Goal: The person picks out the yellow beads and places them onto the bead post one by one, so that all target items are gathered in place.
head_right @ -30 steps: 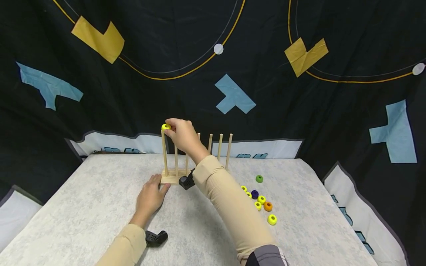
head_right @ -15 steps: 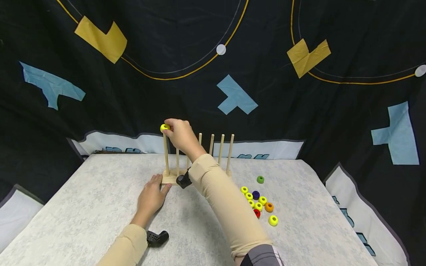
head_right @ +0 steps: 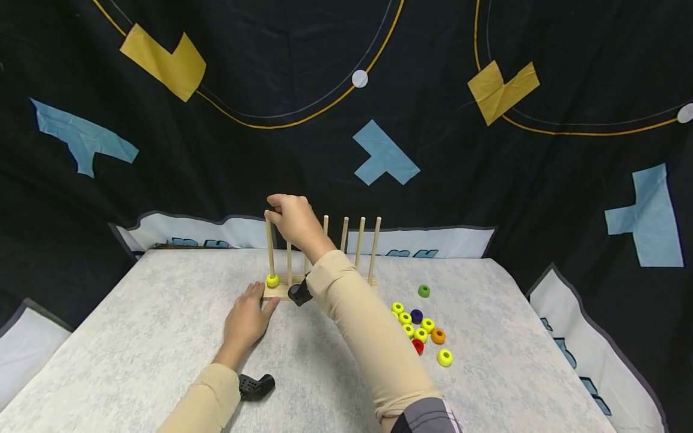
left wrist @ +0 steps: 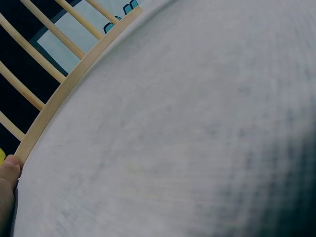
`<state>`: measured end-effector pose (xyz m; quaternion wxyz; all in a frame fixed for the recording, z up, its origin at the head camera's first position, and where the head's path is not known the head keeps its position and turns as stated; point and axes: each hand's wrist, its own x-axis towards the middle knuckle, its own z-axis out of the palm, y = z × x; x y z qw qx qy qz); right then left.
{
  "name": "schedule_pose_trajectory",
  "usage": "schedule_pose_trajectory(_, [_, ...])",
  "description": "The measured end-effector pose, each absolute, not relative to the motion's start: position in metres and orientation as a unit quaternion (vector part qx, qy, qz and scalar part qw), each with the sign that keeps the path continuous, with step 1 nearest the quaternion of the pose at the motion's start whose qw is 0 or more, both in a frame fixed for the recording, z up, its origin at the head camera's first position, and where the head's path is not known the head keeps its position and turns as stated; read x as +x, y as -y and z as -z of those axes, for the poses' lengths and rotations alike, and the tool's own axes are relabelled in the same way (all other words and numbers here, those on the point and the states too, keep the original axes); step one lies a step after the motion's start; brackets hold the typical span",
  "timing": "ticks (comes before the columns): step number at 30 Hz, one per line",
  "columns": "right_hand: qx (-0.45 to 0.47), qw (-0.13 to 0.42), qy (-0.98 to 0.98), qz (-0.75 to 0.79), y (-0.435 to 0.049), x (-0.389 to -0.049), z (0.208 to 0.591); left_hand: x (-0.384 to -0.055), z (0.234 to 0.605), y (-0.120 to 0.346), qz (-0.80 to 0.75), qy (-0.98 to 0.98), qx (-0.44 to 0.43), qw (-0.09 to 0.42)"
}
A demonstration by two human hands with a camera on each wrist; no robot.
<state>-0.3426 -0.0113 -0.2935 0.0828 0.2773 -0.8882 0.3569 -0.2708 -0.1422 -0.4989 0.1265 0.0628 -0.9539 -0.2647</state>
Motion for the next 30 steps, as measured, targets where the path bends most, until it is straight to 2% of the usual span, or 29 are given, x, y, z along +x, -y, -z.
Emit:
schedule_pose_trajectory(13, [0.33,0.12,0.848,-0.397,-0.011,-0.323,0.297,-0.273,0.501,0.139,0.265,0.954,0.065,0.123])
schedule_pose_trajectory(30, [0.37,0.083,0.84,-0.388,-0.047,-0.294,0.341,-0.271,0.497,0.138,0.259,0.956,0.072,0.119])
